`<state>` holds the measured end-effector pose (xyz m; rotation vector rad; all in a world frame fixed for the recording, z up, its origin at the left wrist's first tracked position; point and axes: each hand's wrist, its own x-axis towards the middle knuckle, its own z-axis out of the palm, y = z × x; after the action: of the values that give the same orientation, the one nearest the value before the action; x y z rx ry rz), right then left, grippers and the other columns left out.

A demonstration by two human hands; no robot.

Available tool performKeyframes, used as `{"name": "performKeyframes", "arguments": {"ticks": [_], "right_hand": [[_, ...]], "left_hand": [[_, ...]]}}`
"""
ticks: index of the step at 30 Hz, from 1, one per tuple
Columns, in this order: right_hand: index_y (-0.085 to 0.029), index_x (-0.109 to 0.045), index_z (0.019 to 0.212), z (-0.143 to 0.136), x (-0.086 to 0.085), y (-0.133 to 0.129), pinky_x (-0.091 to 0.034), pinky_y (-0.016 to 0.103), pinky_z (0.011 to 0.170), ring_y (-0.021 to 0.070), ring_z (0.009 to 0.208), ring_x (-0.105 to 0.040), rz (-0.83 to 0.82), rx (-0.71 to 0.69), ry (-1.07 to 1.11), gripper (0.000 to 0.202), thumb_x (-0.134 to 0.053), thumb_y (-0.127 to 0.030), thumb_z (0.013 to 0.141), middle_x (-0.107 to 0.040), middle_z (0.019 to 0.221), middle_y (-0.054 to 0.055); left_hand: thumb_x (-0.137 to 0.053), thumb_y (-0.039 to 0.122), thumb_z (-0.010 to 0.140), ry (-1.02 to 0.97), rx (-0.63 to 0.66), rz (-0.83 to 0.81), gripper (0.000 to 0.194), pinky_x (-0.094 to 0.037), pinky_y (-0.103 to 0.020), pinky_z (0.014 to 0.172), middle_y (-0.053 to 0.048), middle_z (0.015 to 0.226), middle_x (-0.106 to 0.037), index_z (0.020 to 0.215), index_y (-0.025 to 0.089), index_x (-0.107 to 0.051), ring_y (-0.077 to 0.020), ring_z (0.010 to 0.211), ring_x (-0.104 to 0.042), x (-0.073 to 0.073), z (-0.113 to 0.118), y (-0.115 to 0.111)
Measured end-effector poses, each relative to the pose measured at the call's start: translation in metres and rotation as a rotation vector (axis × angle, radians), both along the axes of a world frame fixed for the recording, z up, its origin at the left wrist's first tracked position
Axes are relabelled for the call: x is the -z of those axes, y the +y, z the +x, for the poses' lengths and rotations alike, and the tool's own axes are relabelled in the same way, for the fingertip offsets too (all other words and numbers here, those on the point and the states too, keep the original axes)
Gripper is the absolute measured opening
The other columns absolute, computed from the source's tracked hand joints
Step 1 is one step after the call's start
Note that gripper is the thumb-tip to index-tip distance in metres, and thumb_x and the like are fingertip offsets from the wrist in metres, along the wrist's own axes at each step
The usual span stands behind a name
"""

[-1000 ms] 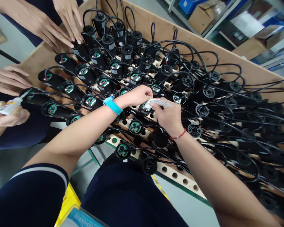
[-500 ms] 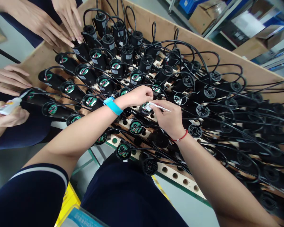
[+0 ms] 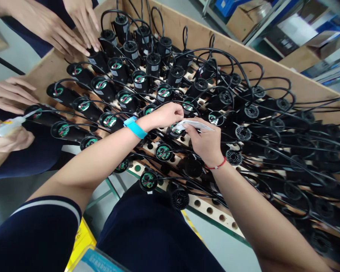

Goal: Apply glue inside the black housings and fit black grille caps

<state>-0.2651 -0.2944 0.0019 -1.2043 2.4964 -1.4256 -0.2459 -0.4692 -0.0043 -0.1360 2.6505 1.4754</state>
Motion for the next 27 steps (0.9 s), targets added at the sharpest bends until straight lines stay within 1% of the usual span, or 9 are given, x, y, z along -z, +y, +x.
{"name": "performKeyframes", "arguments": {"ticks": [3, 7, 11, 13, 16, 18, 21, 24, 27], "right_hand": [[-0.028, -0.072, 0.094, -0.001, 0.001, 0.0, -0.055, 0.034, 0.078, 0.0189, 0.085, -0.069, -0.007, 0.033, -0.022, 0.015, -0.059, -0.026, 0.087, -0.075, 0.093, -0.001], [-0.027, -0.073, 0.082, -0.003, 0.003, 0.0, -0.054, 0.035, 0.08, 0.0201, 0.086, -0.069, -0.018, 0.072, -0.036, 0.012, -0.061, -0.026, 0.085, -0.075, 0.09, -0.001], [-0.024, -0.07, 0.071, -0.006, 0.006, 0.0, -0.054, 0.034, 0.073, 0.0192, 0.077, -0.068, -0.037, 0.126, -0.1, 0.014, -0.064, -0.027, 0.083, -0.074, 0.079, 0.0], [-0.022, -0.07, 0.072, -0.008, 0.008, 0.0, -0.054, 0.033, 0.068, 0.0177, 0.07, -0.067, -0.075, 0.164, -0.178, 0.012, -0.065, -0.028, 0.081, -0.072, 0.074, 0.0], [-0.02, -0.071, 0.078, -0.012, 0.011, -0.001, -0.055, 0.031, 0.062, 0.0152, 0.062, -0.065, -0.169, 0.222, -0.335, 0.008, -0.068, -0.028, 0.078, -0.071, 0.074, 0.0], [-0.019, -0.07, 0.079, -0.014, 0.014, -0.001, -0.055, 0.029, 0.059, 0.0141, 0.061, -0.064, -0.241, 0.267, -0.438, 0.009, -0.07, -0.027, 0.075, -0.071, 0.075, 0.0], [-0.017, -0.07, 0.076, -0.017, 0.016, -0.002, -0.054, 0.026, 0.056, 0.0123, 0.06, -0.063, -0.343, 0.318, -0.563, 0.01, -0.073, -0.026, 0.072, -0.069, 0.073, 0.001], [-0.016, -0.068, 0.073, -0.02, 0.015, -0.001, -0.052, 0.023, 0.053, 0.009, 0.054, -0.06, -0.431, 0.352, -0.715, 0.01, -0.074, -0.023, 0.071, -0.067, 0.068, 0.0], [-0.015, -0.067, 0.071, -0.021, 0.009, 0.001, -0.05, 0.019, 0.05, 0.0066, 0.051, -0.057, -0.507, 0.386, -0.922, 0.012, -0.076, -0.02, 0.068, -0.065, 0.064, -0.002]], "left_hand": [[-0.052, 0.007, 0.076, 0.0, -0.007, 0.002, 0.012, -0.035, -0.023, 0.058, 0.003, 0.059, -0.054, 0.072, 0.014, -0.061, -0.0086, 0.056, -0.047, -0.001, 0.002, 0.0], [-0.053, 0.008, 0.077, 0.018, -0.028, -0.004, 0.012, -0.034, -0.024, 0.059, 0.003, 0.06, -0.054, 0.07, 0.014, -0.06, -0.0087, 0.057, -0.045, -0.003, 0.003, -0.001], [-0.054, 0.009, 0.079, 0.038, -0.039, -0.032, 0.011, -0.033, -0.023, 0.058, 0.002, 0.062, -0.053, 0.07, 0.013, -0.059, -0.0084, 0.058, -0.043, -0.009, 0.007, -0.001], [-0.054, 0.01, 0.08, 0.053, -0.049, -0.041, 0.01, -0.033, -0.023, 0.059, 0.002, 0.063, -0.053, 0.071, 0.013, -0.059, -0.0083, 0.059, -0.044, -0.013, 0.01, -0.001], [-0.054, 0.013, 0.081, 0.078, -0.065, -0.039, 0.009, -0.032, -0.023, 0.059, 0.002, 0.064, -0.053, 0.073, 0.013, -0.058, -0.0084, 0.06, -0.044, -0.02, 0.018, -0.001], [-0.054, 0.014, 0.082, 0.105, -0.085, -0.022, 0.009, -0.033, -0.023, 0.059, 0.002, 0.064, -0.053, 0.075, 0.014, -0.059, -0.0083, 0.06, -0.045, -0.024, 0.024, -0.003], [-0.054, 0.016, 0.083, 0.135, -0.125, 0.012, 0.008, -0.032, -0.023, 0.058, 0.003, 0.063, -0.053, 0.078, 0.015, -0.059, -0.0081, 0.059, -0.044, -0.029, 0.034, -0.005], [-0.054, 0.017, 0.083, 0.13, -0.163, 0.049, 0.008, -0.033, -0.022, 0.058, 0.003, 0.063, -0.052, 0.077, 0.015, -0.059, -0.0076, 0.059, -0.045, -0.035, 0.047, -0.008], [-0.053, 0.017, 0.083, 0.123, -0.19, 0.069, 0.008, -0.035, -0.022, 0.059, 0.003, 0.064, -0.052, 0.077, 0.015, -0.058, -0.0076, 0.06, -0.046, -0.04, 0.062, -0.01]]}}
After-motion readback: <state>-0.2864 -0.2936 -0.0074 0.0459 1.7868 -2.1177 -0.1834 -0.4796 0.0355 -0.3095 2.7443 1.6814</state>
